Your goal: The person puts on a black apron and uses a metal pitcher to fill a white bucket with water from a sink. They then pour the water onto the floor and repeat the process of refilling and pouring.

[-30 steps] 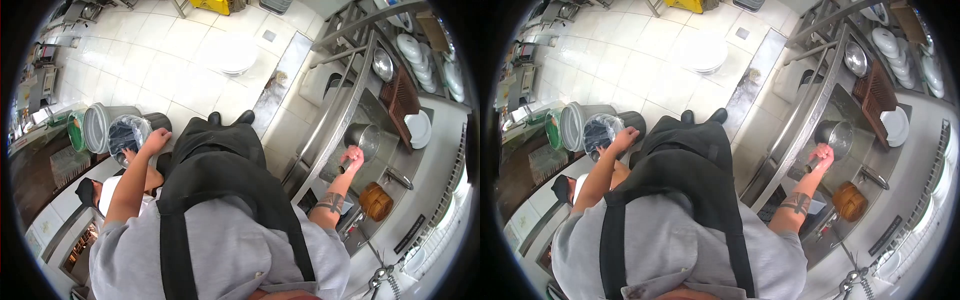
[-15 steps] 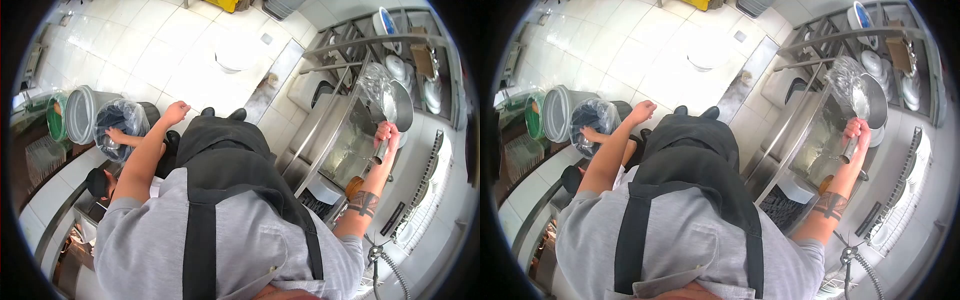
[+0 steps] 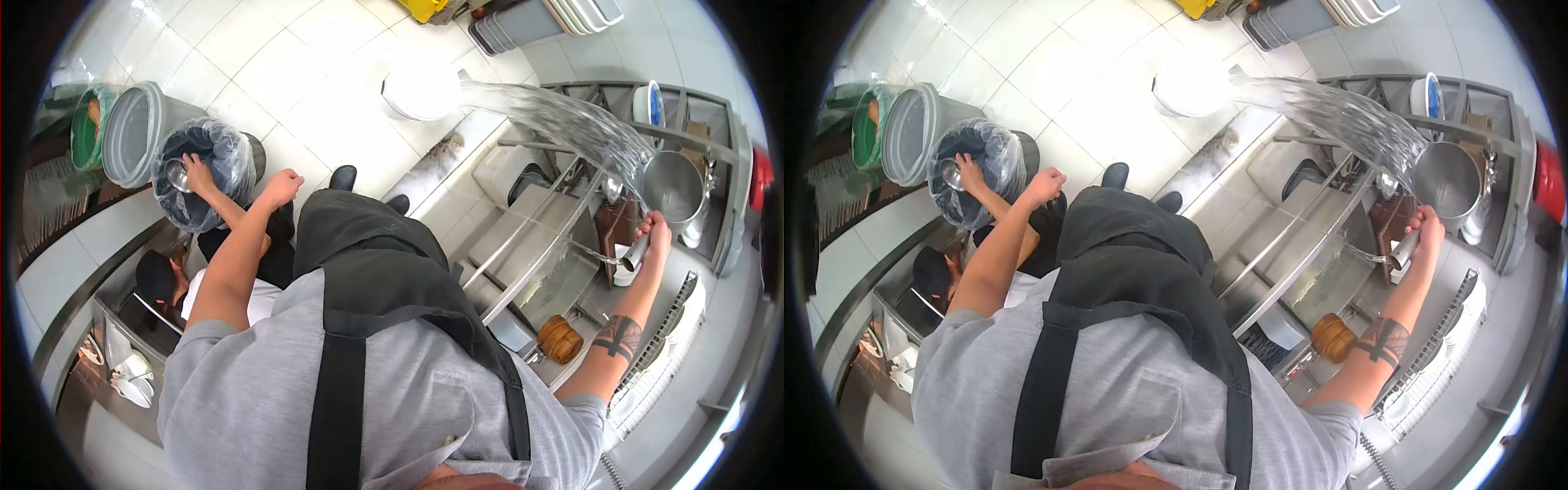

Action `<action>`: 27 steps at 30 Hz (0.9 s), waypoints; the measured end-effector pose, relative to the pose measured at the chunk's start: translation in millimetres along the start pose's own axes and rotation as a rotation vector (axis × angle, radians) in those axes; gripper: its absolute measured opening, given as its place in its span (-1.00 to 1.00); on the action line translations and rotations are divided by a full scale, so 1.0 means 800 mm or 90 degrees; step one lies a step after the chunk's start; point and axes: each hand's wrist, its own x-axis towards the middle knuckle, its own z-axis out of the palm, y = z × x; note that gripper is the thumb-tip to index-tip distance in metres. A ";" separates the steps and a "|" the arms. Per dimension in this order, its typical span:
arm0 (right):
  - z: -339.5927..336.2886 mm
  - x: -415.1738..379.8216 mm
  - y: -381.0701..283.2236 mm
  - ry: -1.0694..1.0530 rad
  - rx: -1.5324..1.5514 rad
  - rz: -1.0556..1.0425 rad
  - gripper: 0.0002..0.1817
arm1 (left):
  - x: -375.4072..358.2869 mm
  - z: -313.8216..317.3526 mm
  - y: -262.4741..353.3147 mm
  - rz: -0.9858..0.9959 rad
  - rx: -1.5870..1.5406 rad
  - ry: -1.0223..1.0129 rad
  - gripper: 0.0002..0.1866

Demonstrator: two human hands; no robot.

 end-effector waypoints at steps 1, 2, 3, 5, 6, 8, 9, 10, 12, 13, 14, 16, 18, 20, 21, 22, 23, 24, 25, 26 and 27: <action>-0.009 0.015 -0.003 -0.006 -0.044 -0.061 -0.86 | -0.001 0.004 -0.010 -0.005 -0.018 0.000 -0.67; -0.012 0.018 -0.012 0.010 -0.105 -0.122 -0.85 | -0.003 0.008 -0.015 -0.009 -0.021 0.001 -0.67; -0.032 0.052 -0.015 0.011 -0.136 -0.172 -0.82 | -0.006 0.012 -0.017 -0.014 -0.026 -0.004 -0.67; -0.047 0.076 -0.034 0.115 -0.301 -0.276 -0.74 | -0.009 0.019 -0.021 -0.022 -0.028 -0.010 -0.68; -0.050 0.066 -0.062 0.217 -0.437 -0.328 -0.67 | -0.009 0.022 -0.023 -0.017 -0.016 -0.014 -0.68; -0.057 0.054 -0.101 0.315 -0.534 -0.426 -0.54 | -0.006 0.032 -0.034 -0.014 0.002 -0.025 -0.69; -0.059 0.049 -0.115 0.408 -0.586 -0.494 -0.52 | 0.001 0.036 -0.044 0.003 0.026 -0.013 -0.68; -0.061 0.044 -0.126 0.502 -0.636 -0.563 -0.48 | 0.006 0.041 -0.049 0.021 0.050 -0.002 -0.68; -0.072 0.041 -0.139 0.544 -0.614 -0.573 -0.46 | -0.002 0.041 -0.036 0.003 0.041 -0.009 -0.68; -0.084 0.052 -0.137 0.586 -0.634 -0.625 -0.49 | -0.009 0.042 -0.029 -0.015 0.028 -0.010 -0.68; -0.103 0.071 -0.129 0.581 -0.640 -0.622 -0.49 | -0.013 0.044 -0.029 -0.020 0.030 -0.015 -0.68; -0.148 0.113 -0.107 0.553 -0.771 -0.609 -0.58 | -0.024 0.051 -0.030 -0.035 0.007 0.022 -0.67; -0.186 0.161 -0.035 0.574 -0.833 -0.710 -0.63 | -0.045 0.064 -0.032 -0.037 -0.012 0.035 -0.67; -0.225 0.228 0.093 0.529 -0.771 -0.883 -0.67 | -0.066 0.075 -0.042 -0.062 -0.004 0.051 -0.68; -0.225 0.220 0.162 0.518 -0.917 -0.725 -0.68 | -0.078 0.082 -0.050 -0.062 0.000 0.056 -0.68; -0.217 0.209 0.231 0.516 -0.898 -0.665 -0.70 | -0.092 0.090 -0.060 -0.082 -0.008 0.063 -0.69; -0.213 0.198 0.301 0.407 -0.692 -0.757 -0.67 | -0.108 0.101 -0.069 -0.101 -0.015 0.071 -0.69; -0.186 0.140 0.350 0.438 -0.629 -0.638 -0.65 | -0.125 0.111 -0.081 -0.101 -0.011 0.080 -0.69; -0.187 0.114 0.408 0.325 -0.527 -0.394 -0.58 | -0.144 0.119 -0.091 -0.118 -0.019 0.076 -0.71; -0.200 0.106 0.476 0.295 -0.591 -0.299 -0.57 | -0.162 0.129 -0.097 -0.133 -0.027 0.073 -0.72; -0.202 0.082 0.507 0.251 -0.588 -0.161 -0.56 | -0.184 0.140 -0.101 -0.139 -0.020 0.085 -0.73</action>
